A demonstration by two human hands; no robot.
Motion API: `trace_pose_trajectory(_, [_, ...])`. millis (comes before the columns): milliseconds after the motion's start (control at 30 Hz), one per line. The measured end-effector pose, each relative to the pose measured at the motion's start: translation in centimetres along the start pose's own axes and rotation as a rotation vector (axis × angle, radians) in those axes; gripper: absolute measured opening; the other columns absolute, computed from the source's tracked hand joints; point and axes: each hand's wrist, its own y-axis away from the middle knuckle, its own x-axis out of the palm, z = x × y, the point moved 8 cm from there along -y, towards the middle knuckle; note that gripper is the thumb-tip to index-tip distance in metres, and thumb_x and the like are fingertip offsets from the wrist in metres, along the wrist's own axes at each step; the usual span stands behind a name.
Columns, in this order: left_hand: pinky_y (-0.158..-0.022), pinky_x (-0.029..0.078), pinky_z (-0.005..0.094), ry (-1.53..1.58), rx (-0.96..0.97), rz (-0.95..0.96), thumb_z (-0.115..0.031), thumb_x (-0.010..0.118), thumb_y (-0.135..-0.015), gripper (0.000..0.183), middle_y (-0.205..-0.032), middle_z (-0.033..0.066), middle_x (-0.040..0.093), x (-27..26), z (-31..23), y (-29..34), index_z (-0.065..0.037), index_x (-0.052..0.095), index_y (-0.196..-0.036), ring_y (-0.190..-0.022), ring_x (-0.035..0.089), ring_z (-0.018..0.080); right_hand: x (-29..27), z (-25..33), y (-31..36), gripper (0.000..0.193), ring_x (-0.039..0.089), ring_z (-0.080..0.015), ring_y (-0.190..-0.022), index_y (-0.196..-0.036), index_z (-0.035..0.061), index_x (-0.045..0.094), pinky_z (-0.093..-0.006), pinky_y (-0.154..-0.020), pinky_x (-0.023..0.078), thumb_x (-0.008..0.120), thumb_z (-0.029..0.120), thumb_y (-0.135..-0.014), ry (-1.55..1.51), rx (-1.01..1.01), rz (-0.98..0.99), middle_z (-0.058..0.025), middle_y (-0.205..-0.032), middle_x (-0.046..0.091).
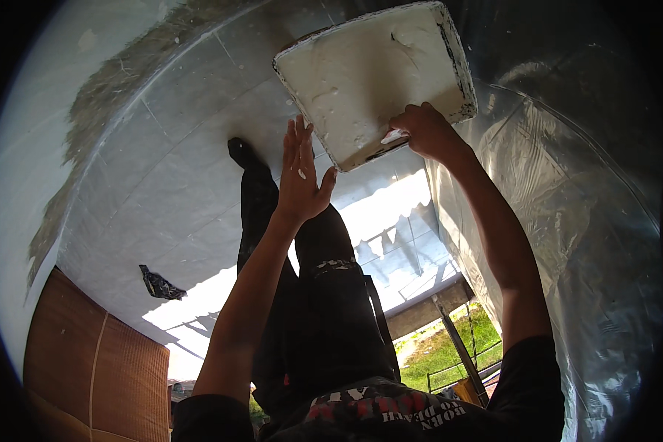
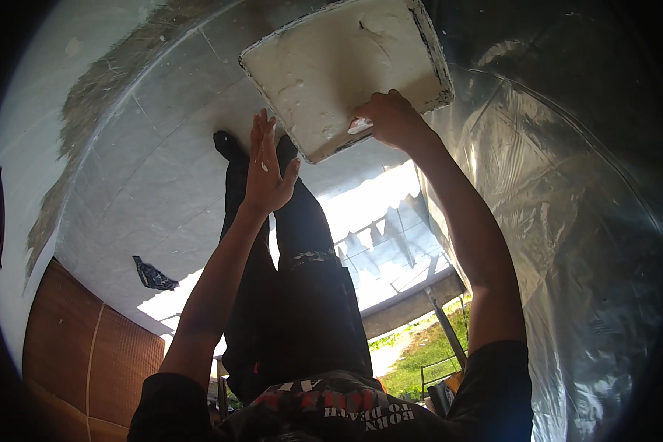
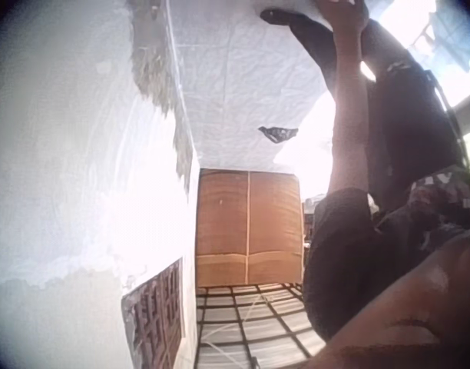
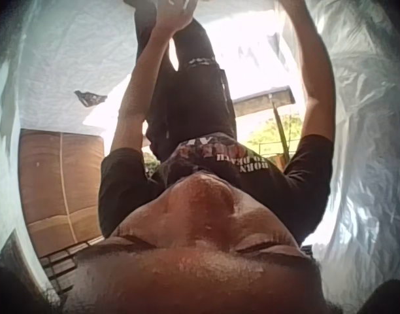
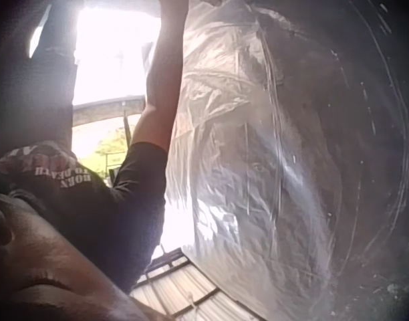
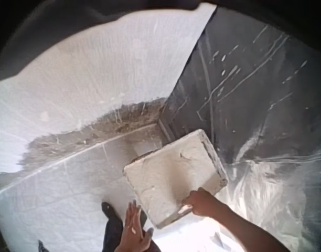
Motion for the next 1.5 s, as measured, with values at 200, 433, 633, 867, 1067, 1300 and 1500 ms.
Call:
trace_pose_trajectory(200, [-0.125,0.013,0.0592,0.039,-0.014,-0.015,-0.028,0.061,-0.097,0.081,-0.167,0.0303,0.018,-1.0,-0.3,-0.3,0.002,0.02,-0.16,-0.155,0.013,0.0507,-0.1,-1.4,1.4,0.041,0.066,-0.0331,-0.1,-0.114,0.0173,0.075,-0.045,-0.093,0.052,0.059,-0.004,-0.084,0.001,0.039,-0.017,-0.0148,-0.097,0.068])
trace_pose_trajectory(433, [-0.124,0.018,0.0615,0.013,-0.049,-0.014,-0.025,0.056,-0.102,0.079,-0.166,0.0292,0.02,-0.6,-0.3,0.1,-0.009,0.009,-0.164,-0.154,0.014,0.0514,0.1,0.7,0.2,0.041,0.065,-0.0336,-0.098,-0.114,0.0163,0.074,-0.0442,-0.09,0.052,0.058,-0.006,-0.083,-0.191,-0.01,-0.083,-0.0137,-0.098,0.066])
trace_pose_trajectory(633, [-0.124,0.019,0.0617,0.024,-0.024,-0.026,-0.021,0.055,-0.102,0.082,-0.166,0.0273,0.02,0.2,-0.3,1.1,-0.014,0.003,-0.165,-0.155,0.015,0.0509,1.1,5.8,-0.7,0.041,0.065,-0.0305,-0.101,-0.116,0.0219,0.075,-0.0425,-0.095,0.052,0.06,-0.001,-0.085,-0.114,-0.055,-0.037,-0.0111,-0.101,0.067])
trace_pose_trajectory(867, [-0.124,0.02,0.06,0.017,-0.011,-0.035,-0.023,0.056,-0.102,0.083,-0.167,0.0264,0.02,0.2,-0.5,1.3,-0.016,0.003,-0.166,-0.155,0.015,0.0497,3.4,8.8,-0.8,0.041,0.063,-0.0318,-0.096,-0.109,0.0149,0.075,-0.0429,-0.089,0.051,0.06,-0.006,-0.077,-0.084,-0.177,-0.046,-0.0104,-0.097,0.067])
trace_pose_trajectory(1067, [-0.124,0.019,0.0589,0.016,0.066,-0.08,-0.025,0.056,-0.102,0.079,-0.167,0.0273,0.02,-0.9,-1.2,1.6,-0.01,0.008,-0.164,-0.155,0.015,0.05,3.3,9.4,-0.9,0.042,0.065,-0.0303,-0.1,-0.116,0.0197,0.075,-0.0429,-0.093,0.051,0.062,0.0,-0.081,-0.053,-0.152,0.049,-0.0118,-0.101,0.067])
trace_pose_trajectory(1300, [-0.124,0.019,0.059,-0.001,-0.021,-0.028,-0.026,0.056,-0.102,0.077,-0.167,0.028,0.019,-4.1,-2.6,0.9,-0.007,0.013,-0.163,-0.155,0.014,0.0499,1.3,5.1,1.6,0.043,0.066,-0.0363,-0.102,-0.119,0.0138,0.073,-0.0452,-0.094,0.051,0.06,-0.004,-0.083,-0.249,-0.097,-0.033,-0.0176,-0.104,0.069])
trace_pose_trajectory(1500, [-0.123,0.02,0.0587,-0.008,0.034,-0.084,-0.032,0.055,-0.104,0.076,-0.167,0.0292,0.018,-9.1,-6.9,-0.5,-0.003,0.016,-0.161,-0.155,0.014,0.0494,-2.1,2.1,7.5,0.043,0.065,-0.0164,-0.109,-0.136,0.0031,0.063,-0.0329,-0.099,0.048,0.061,-0.002,-0.094,-1.016,0.085,-0.242,-0.0093,-0.12,0.073])
